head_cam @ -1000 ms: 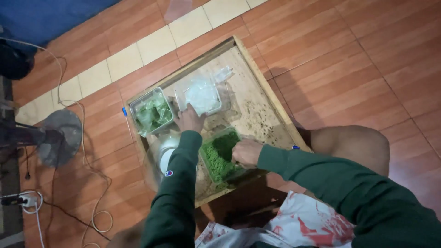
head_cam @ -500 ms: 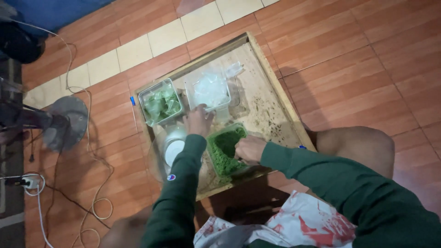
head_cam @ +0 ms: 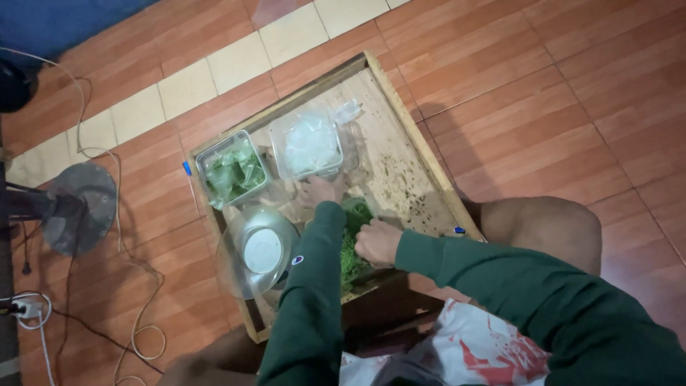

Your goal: Scooping a green granular mixture from a plastic container into a small clear plastic bag using a small spoon.

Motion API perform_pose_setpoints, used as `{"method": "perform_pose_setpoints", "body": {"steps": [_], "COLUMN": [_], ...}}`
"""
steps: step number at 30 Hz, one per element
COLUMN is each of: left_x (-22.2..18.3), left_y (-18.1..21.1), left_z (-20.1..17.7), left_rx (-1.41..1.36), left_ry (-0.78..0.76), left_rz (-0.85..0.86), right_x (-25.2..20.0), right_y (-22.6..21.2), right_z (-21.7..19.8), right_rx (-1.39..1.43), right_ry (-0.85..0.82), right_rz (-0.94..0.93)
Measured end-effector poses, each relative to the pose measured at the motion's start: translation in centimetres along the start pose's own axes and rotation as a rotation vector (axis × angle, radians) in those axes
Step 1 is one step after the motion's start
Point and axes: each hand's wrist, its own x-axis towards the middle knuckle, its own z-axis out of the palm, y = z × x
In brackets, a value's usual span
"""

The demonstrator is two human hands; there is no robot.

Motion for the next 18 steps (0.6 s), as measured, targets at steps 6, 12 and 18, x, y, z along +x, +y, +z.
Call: {"method": "perform_pose_setpoints", "body": {"steps": [6,12,18], "left_x": [-5.0,4.7,-3.6], "left_y": [2.0,-2.3,2.0], "left_z": [-5.1,1.4,-3.1], "left_rx": [-0.178,-0.155,0.066], "left_ry": [0.083,0.074,-0.067], "left_rz": [0.108,0.047,0.091], "right_x": [-0.2,-0.1,-0.1], "right_y": [-0.5,-0.1,0.2], "right_z": [-0.5,0.5,4.5], "right_rx": [0.006,0.018,-0.078], "right_ry": [0.031,0.05,0.101], "right_rz": [0.006,-0.025,-0.055]}}
